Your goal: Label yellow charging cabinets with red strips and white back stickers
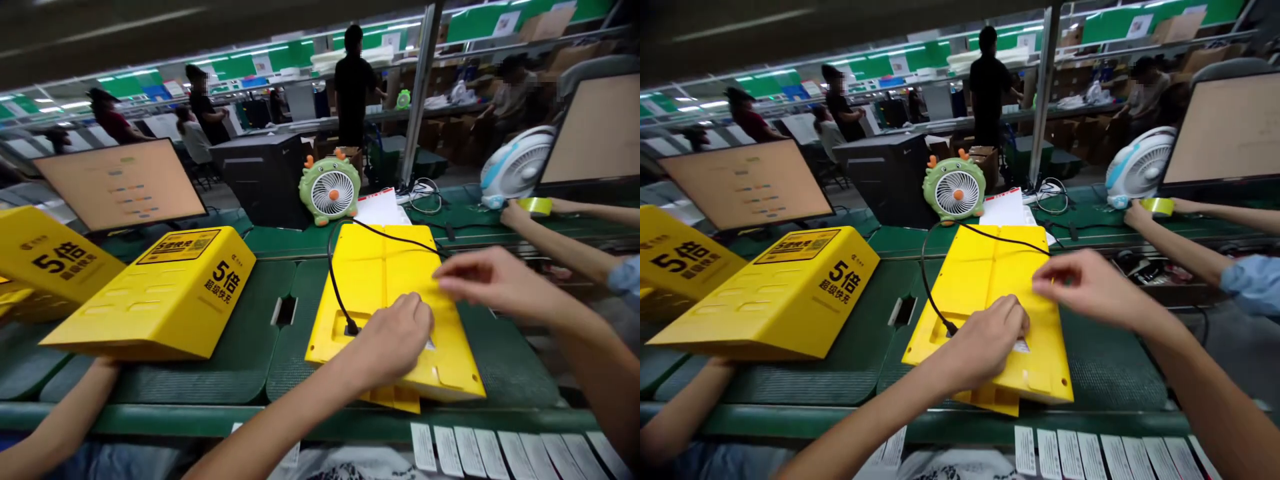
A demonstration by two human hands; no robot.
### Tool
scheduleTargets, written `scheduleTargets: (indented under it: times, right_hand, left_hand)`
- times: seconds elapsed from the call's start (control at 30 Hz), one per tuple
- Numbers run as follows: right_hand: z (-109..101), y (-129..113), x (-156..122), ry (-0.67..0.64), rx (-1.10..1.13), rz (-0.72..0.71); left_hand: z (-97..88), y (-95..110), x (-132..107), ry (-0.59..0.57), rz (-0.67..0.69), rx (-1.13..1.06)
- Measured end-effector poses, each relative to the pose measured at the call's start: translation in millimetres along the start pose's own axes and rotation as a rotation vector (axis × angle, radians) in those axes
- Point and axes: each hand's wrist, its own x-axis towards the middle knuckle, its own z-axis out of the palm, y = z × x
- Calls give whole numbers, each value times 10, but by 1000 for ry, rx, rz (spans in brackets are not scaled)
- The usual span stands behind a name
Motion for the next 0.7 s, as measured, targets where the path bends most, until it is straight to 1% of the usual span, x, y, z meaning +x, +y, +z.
scheduleTargets:
  times: [0.03,0.07,0.1,0.13,0.17,0.23,0.3,0.37,0.4,0.43,0.47,0.5,0.53,0.57,0.6,0.63,0.67,0.7]
  right_hand:
    - [125,-108,-224,-84,3,-9]
    - [246,-197,-409,-132,7,-5]
    - [358,-265,-550,-143,2,7]
    - [458,-314,-647,-126,-10,26]
    - [543,-348,-706,-83,-31,50]
    - [669,-388,-738,32,-112,93]
    - [741,-415,-713,115,-212,118]
    - [775,-442,-676,155,-280,133]
    - [782,-454,-662,159,-291,141]
    - [784,-464,-651,162,-289,150]
    - [786,-470,-645,168,-280,160]
    - [787,-472,-643,174,-267,170]
    - [792,-469,-643,182,-251,178]
    - [800,-462,-645,192,-232,184]
    - [813,-452,-647,204,-209,190]
    - [828,-443,-649,217,-183,196]
    - [845,-437,-650,227,-152,203]
    - [859,-439,-651,234,-116,210]
  left_hand:
    - [7,1,-3,7,-1,-4]
    - [11,2,-7,13,-3,-6]
    - [13,2,-11,17,-4,-6]
    - [16,1,-12,21,-1,-9]
    - [21,-1,-10,27,5,-15]
    - [46,-9,5,43,12,-22]
    - [87,-15,17,66,20,-23]
    - [120,-15,-19,122,25,-29]
    - [124,-13,-70,182,29,-48]
    - [118,-15,-148,272,45,-77]
    - [102,-25,-251,395,68,-117]
    - [79,-47,-374,553,85,-163]
    - [55,-87,-506,748,71,-208]
    - [34,-147,-634,948,14,-245]
    - [22,-226,-746,1113,-86,-281]
    - [25,-321,-830,1205,-211,-340]
    - [43,-424,-883,1210,-333,-428]
    - [77,-525,-904,1129,-419,-545]
